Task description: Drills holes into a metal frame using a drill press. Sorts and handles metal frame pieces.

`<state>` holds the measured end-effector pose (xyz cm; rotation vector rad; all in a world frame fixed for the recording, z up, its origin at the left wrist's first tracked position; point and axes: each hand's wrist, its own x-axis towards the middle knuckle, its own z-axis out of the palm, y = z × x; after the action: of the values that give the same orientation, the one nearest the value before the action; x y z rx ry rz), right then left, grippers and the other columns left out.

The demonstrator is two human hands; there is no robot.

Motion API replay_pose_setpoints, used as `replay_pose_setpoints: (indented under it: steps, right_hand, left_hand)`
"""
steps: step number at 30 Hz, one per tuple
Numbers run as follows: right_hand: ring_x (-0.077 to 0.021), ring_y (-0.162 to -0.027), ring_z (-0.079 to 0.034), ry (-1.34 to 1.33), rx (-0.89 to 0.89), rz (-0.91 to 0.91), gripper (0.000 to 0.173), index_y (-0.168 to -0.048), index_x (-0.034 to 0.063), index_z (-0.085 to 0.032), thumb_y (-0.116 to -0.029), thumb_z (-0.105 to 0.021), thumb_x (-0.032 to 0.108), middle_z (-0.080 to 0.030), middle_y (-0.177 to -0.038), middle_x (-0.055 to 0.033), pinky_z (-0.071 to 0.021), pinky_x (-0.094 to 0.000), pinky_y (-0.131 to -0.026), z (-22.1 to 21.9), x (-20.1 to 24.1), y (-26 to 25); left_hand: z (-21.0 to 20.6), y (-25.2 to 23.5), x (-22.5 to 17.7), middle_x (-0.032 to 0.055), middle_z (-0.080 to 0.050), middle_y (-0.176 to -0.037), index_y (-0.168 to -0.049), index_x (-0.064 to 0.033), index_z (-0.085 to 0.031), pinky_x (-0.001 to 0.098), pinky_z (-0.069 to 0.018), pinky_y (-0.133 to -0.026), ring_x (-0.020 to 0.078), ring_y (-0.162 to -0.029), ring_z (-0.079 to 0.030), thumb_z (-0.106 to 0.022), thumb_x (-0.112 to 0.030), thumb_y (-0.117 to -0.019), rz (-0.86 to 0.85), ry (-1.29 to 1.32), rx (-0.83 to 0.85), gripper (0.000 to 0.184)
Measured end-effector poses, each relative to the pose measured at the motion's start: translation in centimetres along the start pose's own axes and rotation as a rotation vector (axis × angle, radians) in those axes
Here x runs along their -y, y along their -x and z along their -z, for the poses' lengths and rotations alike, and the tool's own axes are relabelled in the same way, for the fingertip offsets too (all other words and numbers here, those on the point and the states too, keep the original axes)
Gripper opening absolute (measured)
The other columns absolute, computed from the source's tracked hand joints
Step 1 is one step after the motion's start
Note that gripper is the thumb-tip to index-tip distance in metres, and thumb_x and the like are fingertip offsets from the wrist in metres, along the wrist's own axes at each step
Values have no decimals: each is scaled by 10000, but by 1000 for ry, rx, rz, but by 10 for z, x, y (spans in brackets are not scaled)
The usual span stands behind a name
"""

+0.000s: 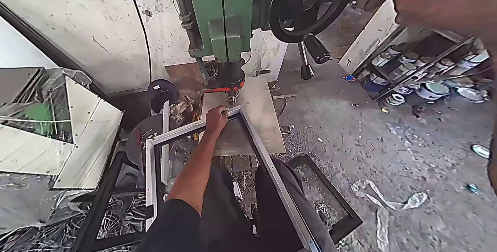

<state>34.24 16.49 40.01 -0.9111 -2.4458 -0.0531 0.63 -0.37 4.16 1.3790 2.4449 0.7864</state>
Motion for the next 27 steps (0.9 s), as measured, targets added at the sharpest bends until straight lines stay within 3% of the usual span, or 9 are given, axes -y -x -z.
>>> replay_pose_setpoints:
  steps: [4, 13, 15, 17, 19, 20, 23, 26, 27]
  right_hand:
    - [-445, -842, -639, 94, -32, -14, 571, -1036, 34, -666, -1072, -328, 492, -657, -933, -242, -431, -696, -670, -5, 22, 25]
    - [-560, -914, -640, 140, -43, -68, 586, -1074, 38, -661, -1078, -311, 509, -662, -978, -306, -419, -768, -681, -18, 27, 41]
    - [-629, -963, -611, 142, -23, -111, 534, -1181, 24, -647, -1098, -335, 450, -640, -1034, -372, -402, -806, -701, -23, 42, 55]
    - [-642, -1036, -602, 142, 7, -160, 481, -1345, 65, -602, -1113, -346, 398, -630, -1160, -371, -423, -821, -743, -41, 50, 71]
    - [-635, -1017, -612, 140, 45, -196, 480, -1438, 84, -521, -1112, -333, 381, -617, -1198, -357, -448, -807, -710, -70, 45, 84]
    - [-615, -990, -627, 150, 59, -201, 476, -1428, 68, -505, -1113, -327, 377, -619, -1183, -345, -465, -781, -689, -83, 41, 89]
    - [-597, -919, -634, 232, 200, -256, 432, -1208, -9, -517, -1105, -319, 361, -621, -986, -342, -455, -733, -653, -83, 44, 82]
    - [-588, -920, -629, 199, 344, -330, 403, -1015, -44, -577, -1068, -406, 317, -629, -921, -344, -438, -743, -681, -73, 51, 58]
    - [-542, -868, -647, 138, 354, -348, 386, -950, -33, -581, -1055, -433, 308, -631, -877, -310, -457, -719, -665, -75, 49, 50]
  left_hand:
    - [-1, 1, 1, 94, -767, -1072, -1122, -125, -763, 546, -547, -969, 280, -1053, -721, -628, -332, -1019, -8, -18, -7, 268]
    - [-1, 1, 1, 93, -769, -1065, -1118, -122, -766, 554, -545, -969, 281, -1049, -722, -634, -325, -1014, -3, 13, -12, 264]
    - [0, 1, -1, 87, -768, -1076, -1127, -132, -768, 541, -543, -983, 269, -1057, -721, -639, -332, -1014, 20, 33, -10, 264]
    - [0, 2, -2, 86, -769, -1078, -1130, -136, -768, 542, -543, -983, 269, -1060, -721, -641, -337, -1013, 26, 34, -5, 265]
    - [0, 2, -2, 84, -769, -1073, -1128, -143, -769, 542, -542, -981, 272, -1059, -719, -636, -340, -1015, 28, 16, 0, 264]
    - [-1, 1, -3, 85, -769, -1072, -1129, -147, -770, 542, -541, -979, 275, -1059, -719, -632, -346, -1015, 30, 1, 4, 267]
    - [-1, 1, -4, 89, -769, -1069, -1127, -144, -768, 548, -536, -980, 283, -1064, -717, -627, -356, -1019, 33, -22, 8, 276]
    - [-2, 3, -3, 91, -770, -1072, -1127, -143, -770, 546, -536, -982, 287, -1066, -718, -633, -363, -1017, 29, -31, -5, 282]
    - [-2, 3, -3, 85, -770, -1084, -1137, -146, -770, 538, -532, -994, 279, -1077, -715, -632, -360, -1016, 23, -37, -7, 282]
